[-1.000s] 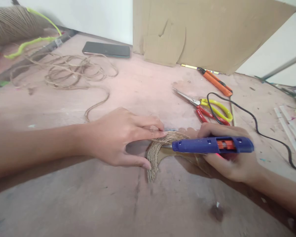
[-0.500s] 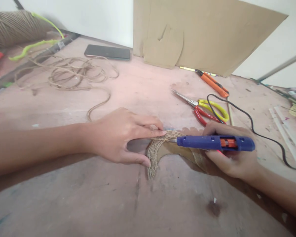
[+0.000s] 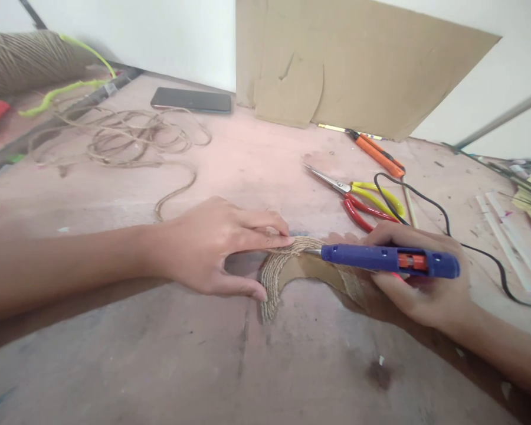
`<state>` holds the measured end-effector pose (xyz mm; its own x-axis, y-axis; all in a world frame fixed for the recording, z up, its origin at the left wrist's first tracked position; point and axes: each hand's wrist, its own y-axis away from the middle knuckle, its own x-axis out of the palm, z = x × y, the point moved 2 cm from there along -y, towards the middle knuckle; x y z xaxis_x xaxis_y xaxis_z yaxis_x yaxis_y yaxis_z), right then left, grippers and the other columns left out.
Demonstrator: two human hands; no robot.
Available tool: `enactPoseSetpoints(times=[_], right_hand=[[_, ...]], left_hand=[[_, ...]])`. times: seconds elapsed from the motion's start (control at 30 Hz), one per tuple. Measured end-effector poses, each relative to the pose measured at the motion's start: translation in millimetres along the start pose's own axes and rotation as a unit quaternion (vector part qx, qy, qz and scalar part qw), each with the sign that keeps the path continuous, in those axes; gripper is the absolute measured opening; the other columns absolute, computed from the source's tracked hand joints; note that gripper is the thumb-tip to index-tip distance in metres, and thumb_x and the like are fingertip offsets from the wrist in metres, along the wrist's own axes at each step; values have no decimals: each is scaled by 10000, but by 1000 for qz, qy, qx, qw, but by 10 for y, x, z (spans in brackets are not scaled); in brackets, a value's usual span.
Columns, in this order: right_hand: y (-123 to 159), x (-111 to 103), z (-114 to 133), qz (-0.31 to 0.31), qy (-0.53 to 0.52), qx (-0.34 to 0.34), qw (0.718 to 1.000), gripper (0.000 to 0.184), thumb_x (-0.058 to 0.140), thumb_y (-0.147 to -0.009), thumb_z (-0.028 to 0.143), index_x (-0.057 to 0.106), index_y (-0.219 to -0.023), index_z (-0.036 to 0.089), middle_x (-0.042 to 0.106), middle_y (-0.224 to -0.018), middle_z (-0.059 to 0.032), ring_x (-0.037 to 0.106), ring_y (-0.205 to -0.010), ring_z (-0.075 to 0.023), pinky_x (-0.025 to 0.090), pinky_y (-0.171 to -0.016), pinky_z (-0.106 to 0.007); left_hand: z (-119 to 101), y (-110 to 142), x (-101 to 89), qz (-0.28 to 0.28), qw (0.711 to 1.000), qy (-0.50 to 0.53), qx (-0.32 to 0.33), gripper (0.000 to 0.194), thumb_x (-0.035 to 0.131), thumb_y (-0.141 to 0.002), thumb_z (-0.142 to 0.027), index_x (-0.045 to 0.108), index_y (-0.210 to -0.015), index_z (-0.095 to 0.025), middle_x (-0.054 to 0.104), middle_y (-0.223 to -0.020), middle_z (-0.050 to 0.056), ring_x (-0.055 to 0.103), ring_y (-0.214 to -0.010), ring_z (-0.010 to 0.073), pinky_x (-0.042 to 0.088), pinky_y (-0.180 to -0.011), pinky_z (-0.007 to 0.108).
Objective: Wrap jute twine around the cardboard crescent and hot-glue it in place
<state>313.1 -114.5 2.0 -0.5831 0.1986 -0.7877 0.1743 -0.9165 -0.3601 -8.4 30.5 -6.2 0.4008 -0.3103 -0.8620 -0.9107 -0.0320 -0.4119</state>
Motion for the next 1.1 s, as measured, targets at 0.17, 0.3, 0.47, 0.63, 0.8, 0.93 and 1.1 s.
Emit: enactPoseSetpoints(times=[0.17,0.3,0.47,0.63,0.8,0.93,1.1], right_hand=[[-61,-239,119,31,30,-19,999,107,770,-957,291,753,-1061,310,812,-1031,-25,767,-815,-249,581,-697,-408],[-271,-419,-3,-12,85,-29,996,83,733,-993,251,736,-1052,309,802,-1046,-42,766,-849,-274,562,-747,-425],[-736,-280,-541,-14,171,-24,985,107,676,-1053,284,708,-1155,291,764,-1108,-107,715,-869,-305,507,-730,-444],[-828,-66,-446,-35,204,-67,976,323,672,-1056,273,675,-1376,226,726,-1456,-207,655,-1359,-445,533,-1086,-633],[-310,52,283,30,187,-153,970,231,671,-1086,394,676,-1265,248,791,-1166,-90,716,-1049,-324,525,-934,-532],[-84,155,431,113,128,-166,971,444,609,-1078,246,605,-1511,149,789,-1413,-172,734,-1204,-333,563,-1030,-547],[-245,275,266,93,80,-206,971,448,530,-1110,73,591,-1533,211,815,-1523,-119,730,-1406,-278,577,-1160,-500]], left_hand=[[-13,-8,2,-3,1000,-2,3,575,717,-1176,-610,694,-1531,-158,819,-1501,177,879,-1254,286,707,-979,343],[8,-7,4,4,1000,2,-4,586,703,-1175,-635,683,-1537,-174,810,-1505,169,881,-1221,269,696,-947,335],[-53,-12,17,-4,1000,-23,-4,567,658,-1182,-686,687,-1449,-187,828,-1430,141,886,-1142,250,663,-855,335],[-309,-34,39,-16,1000,9,-9,631,566,-1187,-648,584,-1549,-131,806,-1358,170,855,-1096,272,641,-756,360],[-445,-33,67,-53,998,28,-14,110,588,-965,-185,523,-1013,-260,623,-763,-25,550,-589,197,340,-528,379],[-464,-50,41,-87,990,107,-10,307,531,-850,-49,342,-882,-288,502,-651,-65,422,-513,185,250,-540,401],[-530,-84,-21,-40,983,177,22,248,524,-1026,-47,463,-966,-280,611,-747,-39,520,-573,183,359,-574,382]])
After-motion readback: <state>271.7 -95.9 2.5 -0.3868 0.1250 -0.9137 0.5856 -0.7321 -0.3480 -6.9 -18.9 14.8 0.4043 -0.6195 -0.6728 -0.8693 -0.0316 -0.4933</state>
